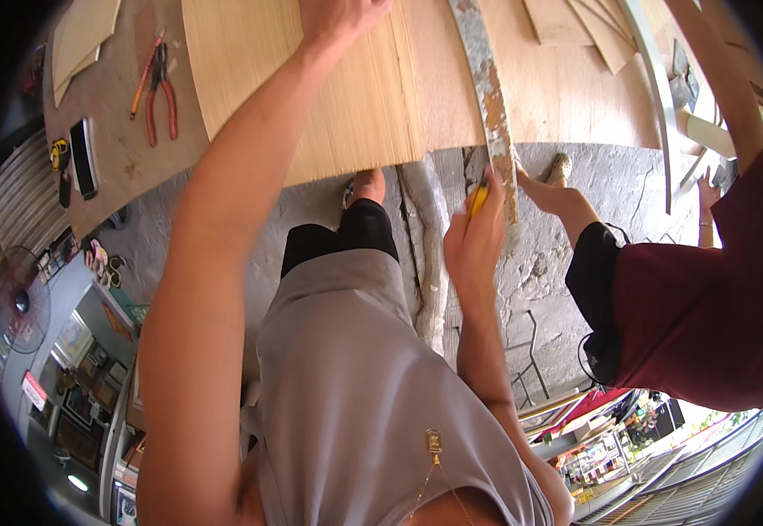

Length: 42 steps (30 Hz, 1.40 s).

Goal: The person uses a utility knife and a metal ruler to cut rectangular pieces of plywood on a workbench. They repeatedly score the wood along the ruler edge, then snap off the cut sections. A second person is visible in the background working on a wooden frame.

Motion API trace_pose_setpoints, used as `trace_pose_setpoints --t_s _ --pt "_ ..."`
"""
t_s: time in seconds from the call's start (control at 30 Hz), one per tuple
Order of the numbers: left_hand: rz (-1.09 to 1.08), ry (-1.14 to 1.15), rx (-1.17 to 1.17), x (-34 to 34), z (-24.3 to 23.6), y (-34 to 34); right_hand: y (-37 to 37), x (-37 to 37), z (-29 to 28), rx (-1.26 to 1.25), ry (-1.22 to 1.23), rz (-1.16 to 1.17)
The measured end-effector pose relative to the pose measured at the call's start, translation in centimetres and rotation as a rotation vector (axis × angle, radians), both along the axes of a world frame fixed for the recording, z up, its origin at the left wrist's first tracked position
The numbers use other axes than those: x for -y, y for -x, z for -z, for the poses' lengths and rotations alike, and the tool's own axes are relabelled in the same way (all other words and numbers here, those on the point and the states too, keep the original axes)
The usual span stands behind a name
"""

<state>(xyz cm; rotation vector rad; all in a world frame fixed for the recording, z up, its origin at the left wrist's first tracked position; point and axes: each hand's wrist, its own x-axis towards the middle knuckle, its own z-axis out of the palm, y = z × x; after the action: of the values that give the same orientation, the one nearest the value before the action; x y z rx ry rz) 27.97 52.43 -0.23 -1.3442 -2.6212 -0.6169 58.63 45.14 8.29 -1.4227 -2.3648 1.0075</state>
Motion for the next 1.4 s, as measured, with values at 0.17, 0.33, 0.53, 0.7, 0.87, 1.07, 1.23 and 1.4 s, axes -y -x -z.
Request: trace_pose_setpoints --t_s 0.17,0.33,0.53,0.7,0.87,1.07,1.23,1.4 --pt "0.023 -0.001 -0.089 -0.6 1.5 1.5 5.9 -11.6 2.4 0.228 -0.144 0.033" --pt "-0.024 -0.303 0.187 2.1 0.5 2.9 8.0 -12.9 3.4 0.230 -0.570 -0.095" --pt "-0.450 -0.078 0.105 19.6 -1.6 2.3 10.0 -5.1 2.8 0.049 -0.012 -0.123" --pt "-0.669 -0.102 0.875 25.9 -2.6 0.4 12.7 -3.0 2.8 -0.004 0.069 0.173" --pt "-0.657 -0.019 0.795 26.4 -3.3 3.0 12.8 -3.2 3.6 0.037 0.403 0.321" --pt "-0.573 -0.205 1.051 27.3 -4.4 6.6 15.0 1.0 0.0 -0.012 0.297 0.408" --pt "-0.445 -0.226 0.998 27.0 -5.5 9.3 15.7 4.7 -1.3 -0.207 0.348 0.523" --pt "-0.296 -0.268 1.000 26.5 -4.3 11.5 15.8 7.4 -2.2 -0.449 0.459 0.649"
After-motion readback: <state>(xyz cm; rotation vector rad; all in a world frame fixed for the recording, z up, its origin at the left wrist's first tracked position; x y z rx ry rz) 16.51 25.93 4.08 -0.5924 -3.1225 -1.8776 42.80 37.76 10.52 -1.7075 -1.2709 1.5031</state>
